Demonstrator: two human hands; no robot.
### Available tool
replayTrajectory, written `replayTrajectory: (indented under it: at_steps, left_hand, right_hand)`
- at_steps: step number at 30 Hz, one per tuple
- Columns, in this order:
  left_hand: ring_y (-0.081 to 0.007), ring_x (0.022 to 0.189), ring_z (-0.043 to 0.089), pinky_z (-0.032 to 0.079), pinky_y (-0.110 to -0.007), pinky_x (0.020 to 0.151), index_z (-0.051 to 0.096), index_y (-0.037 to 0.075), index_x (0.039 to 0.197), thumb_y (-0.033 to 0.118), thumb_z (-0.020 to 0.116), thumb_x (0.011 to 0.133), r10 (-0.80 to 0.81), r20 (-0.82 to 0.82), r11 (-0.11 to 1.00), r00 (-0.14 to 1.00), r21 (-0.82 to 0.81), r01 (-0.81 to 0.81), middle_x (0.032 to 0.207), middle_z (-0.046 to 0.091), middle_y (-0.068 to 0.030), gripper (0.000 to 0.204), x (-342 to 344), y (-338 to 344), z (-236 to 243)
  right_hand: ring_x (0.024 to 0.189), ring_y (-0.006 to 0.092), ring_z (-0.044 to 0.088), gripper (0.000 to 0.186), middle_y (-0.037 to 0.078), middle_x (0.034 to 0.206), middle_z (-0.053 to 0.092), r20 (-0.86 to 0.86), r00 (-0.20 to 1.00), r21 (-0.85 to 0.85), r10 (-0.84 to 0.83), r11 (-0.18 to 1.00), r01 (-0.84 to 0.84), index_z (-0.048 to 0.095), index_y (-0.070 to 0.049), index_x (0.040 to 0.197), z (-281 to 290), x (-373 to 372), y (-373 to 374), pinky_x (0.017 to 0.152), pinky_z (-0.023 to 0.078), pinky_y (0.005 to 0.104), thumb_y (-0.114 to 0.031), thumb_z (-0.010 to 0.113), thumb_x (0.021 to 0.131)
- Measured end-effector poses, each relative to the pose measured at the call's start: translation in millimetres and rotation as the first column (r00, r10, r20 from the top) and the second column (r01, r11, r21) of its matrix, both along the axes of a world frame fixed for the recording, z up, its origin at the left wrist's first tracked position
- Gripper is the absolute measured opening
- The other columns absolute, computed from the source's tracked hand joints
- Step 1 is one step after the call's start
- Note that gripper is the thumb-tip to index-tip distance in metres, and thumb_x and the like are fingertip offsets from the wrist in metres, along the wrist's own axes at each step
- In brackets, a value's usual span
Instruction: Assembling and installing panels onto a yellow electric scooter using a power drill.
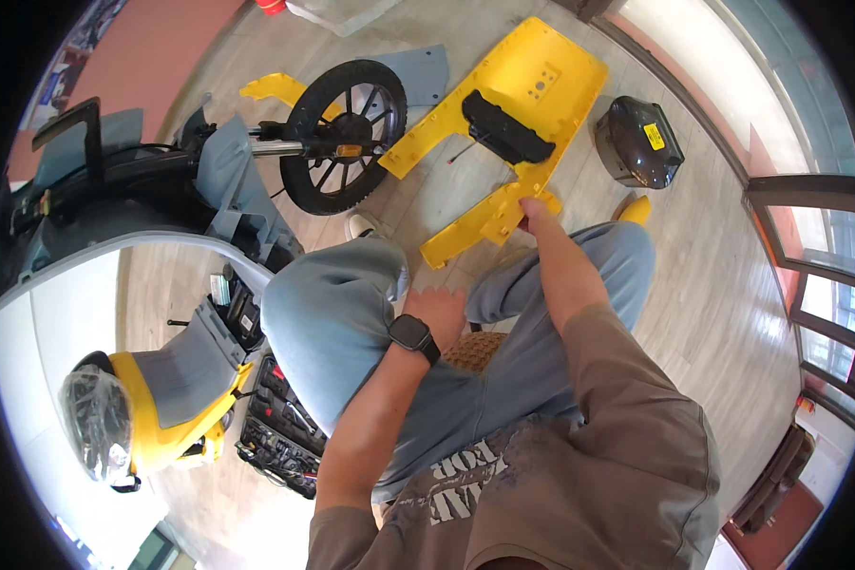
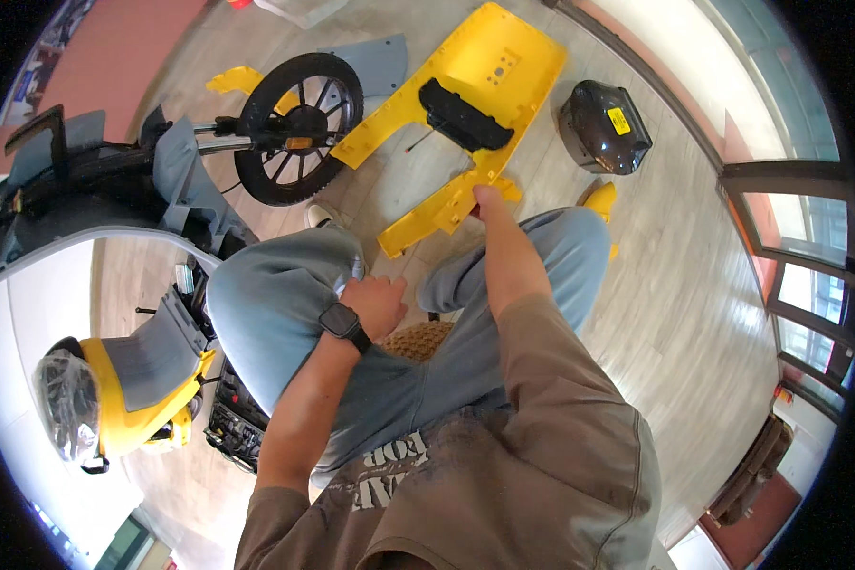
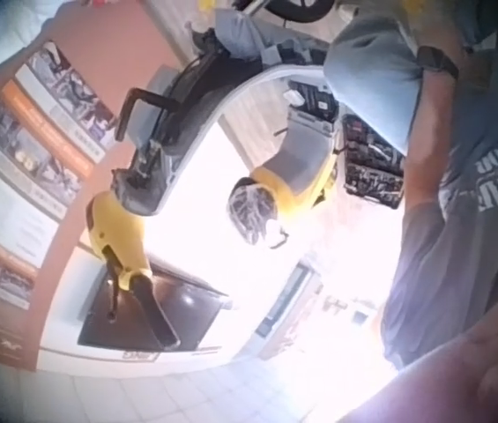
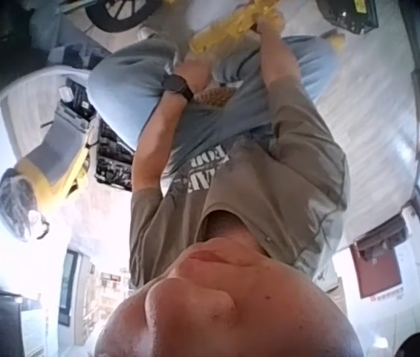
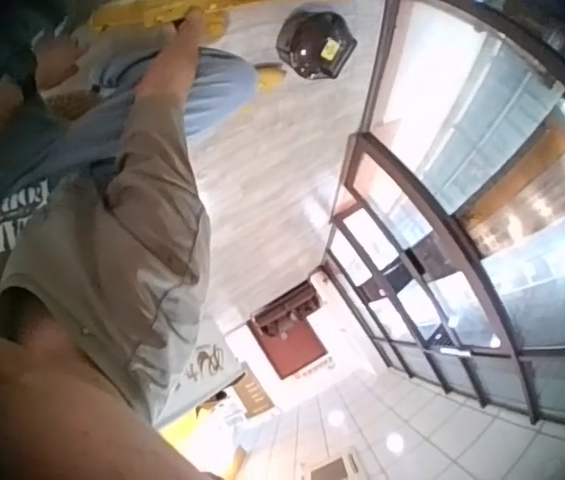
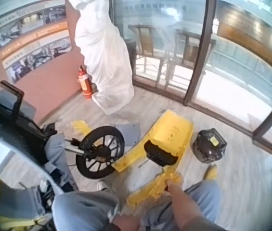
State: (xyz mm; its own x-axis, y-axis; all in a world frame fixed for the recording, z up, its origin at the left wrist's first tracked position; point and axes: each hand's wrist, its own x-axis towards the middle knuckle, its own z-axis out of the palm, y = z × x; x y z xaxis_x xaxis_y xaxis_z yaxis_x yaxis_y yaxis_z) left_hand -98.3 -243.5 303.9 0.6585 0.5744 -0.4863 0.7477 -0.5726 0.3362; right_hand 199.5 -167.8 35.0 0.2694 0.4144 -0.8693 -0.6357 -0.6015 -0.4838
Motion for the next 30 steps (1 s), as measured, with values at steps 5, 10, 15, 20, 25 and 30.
replayTrajectory:
  at_steps: [5, 10, 15, 20, 25, 30]
  left_hand:
    - [-0.0319, 0.090, 0.062, 0.047, -0.048, 0.076, 0.057, 0.007, 0.097, 0.028, 0.059, 0.084, 0.023, 0.005, 1.000, 1.000, -0.018, -0.023, 0.088, 0.064, -0.0135, 0.025, -6, 0, -2]
    - [-0.0319, 0.088, 0.062, 0.046, -0.047, 0.074, 0.058, 0.007, 0.096, 0.025, 0.060, 0.082, 0.048, 0.065, 0.999, 0.997, 0.016, -0.049, 0.088, 0.064, -0.0134, 0.023, -3, 3, 7]
    - [-0.0303, 0.085, 0.063, 0.046, -0.045, 0.074, 0.059, 0.009, 0.095, 0.021, 0.060, 0.079, 0.036, 0.119, 0.999, 0.992, -0.045, -0.031, 0.087, 0.064, -0.0117, 0.020, 13, -2, 0]
    - [-0.0271, 0.084, 0.063, 0.046, -0.042, 0.073, 0.060, 0.009, 0.095, 0.018, 0.058, 0.080, 0.094, 0.016, 0.995, 0.995, -0.010, -0.094, 0.087, 0.065, -0.0085, 0.017, 2, -14, -6]
    - [-0.0257, 0.086, 0.063, 0.045, -0.041, 0.074, 0.061, 0.009, 0.096, 0.020, 0.058, 0.081, 0.125, 0.103, 0.992, 0.987, -0.004, -0.125, 0.087, 0.065, -0.0077, 0.019, 15, -20, 2]
    - [-0.0241, 0.088, 0.062, 0.044, -0.040, 0.077, 0.061, 0.009, 0.096, 0.021, 0.056, 0.081, 0.189, 0.100, 0.982, 0.977, -0.034, -0.187, 0.089, 0.065, -0.0087, 0.020, 10, -20, 8]
  right_hand:
    - [0.088, 0.0280, 0.064, 0.049, 0.010, 0.104, 0.064, -0.080, 0.917, 0.122, -0.390, 0.910, 0.397, 0.054, -0.010, 0.119, 10, 1, 6, 0.077, 0.054, 0.0400, -0.049, 0.045, 0.091]
    - [0.065, 0.0245, 0.059, 0.050, 0.008, 0.088, 0.063, -0.395, 0.708, 0.156, -0.585, 0.717, 0.679, 0.057, -0.014, 0.104, -42, -24, -25, 0.063, 0.052, 0.0395, -0.059, 0.038, 0.090]
    - [0.057, 0.0170, 0.051, 0.030, 0.002, 0.071, 0.052, -0.253, 0.894, -0.271, -0.369, 0.914, 0.301, 0.055, -0.017, 0.091, -84, -100, -69, 0.053, 0.046, 0.0361, -0.045, 0.046, 0.091]
    - [0.047, 0.0152, 0.037, 0.020, -0.001, 0.054, 0.032, 0.059, 0.875, -0.252, 0.480, 0.855, -0.453, 0.049, -0.014, 0.081, -62, -168, -72, 0.040, 0.031, 0.0328, -0.030, 0.059, 0.086]
    - [0.049, 0.0157, 0.039, 0.010, -0.001, 0.061, 0.039, -0.261, 0.899, -0.081, 0.353, 0.919, -0.385, 0.053, -0.018, 0.088, -125, -114, -82, 0.047, 0.035, 0.0315, -0.028, 0.056, 0.087]
    - [0.064, 0.0160, 0.050, 0.011, -0.003, 0.076, 0.051, -0.528, 0.808, 0.083, 0.262, 0.963, -0.258, 0.056, -0.023, 0.098, -143, -115, -74, 0.059, 0.041, 0.0325, -0.029, 0.056, 0.088]
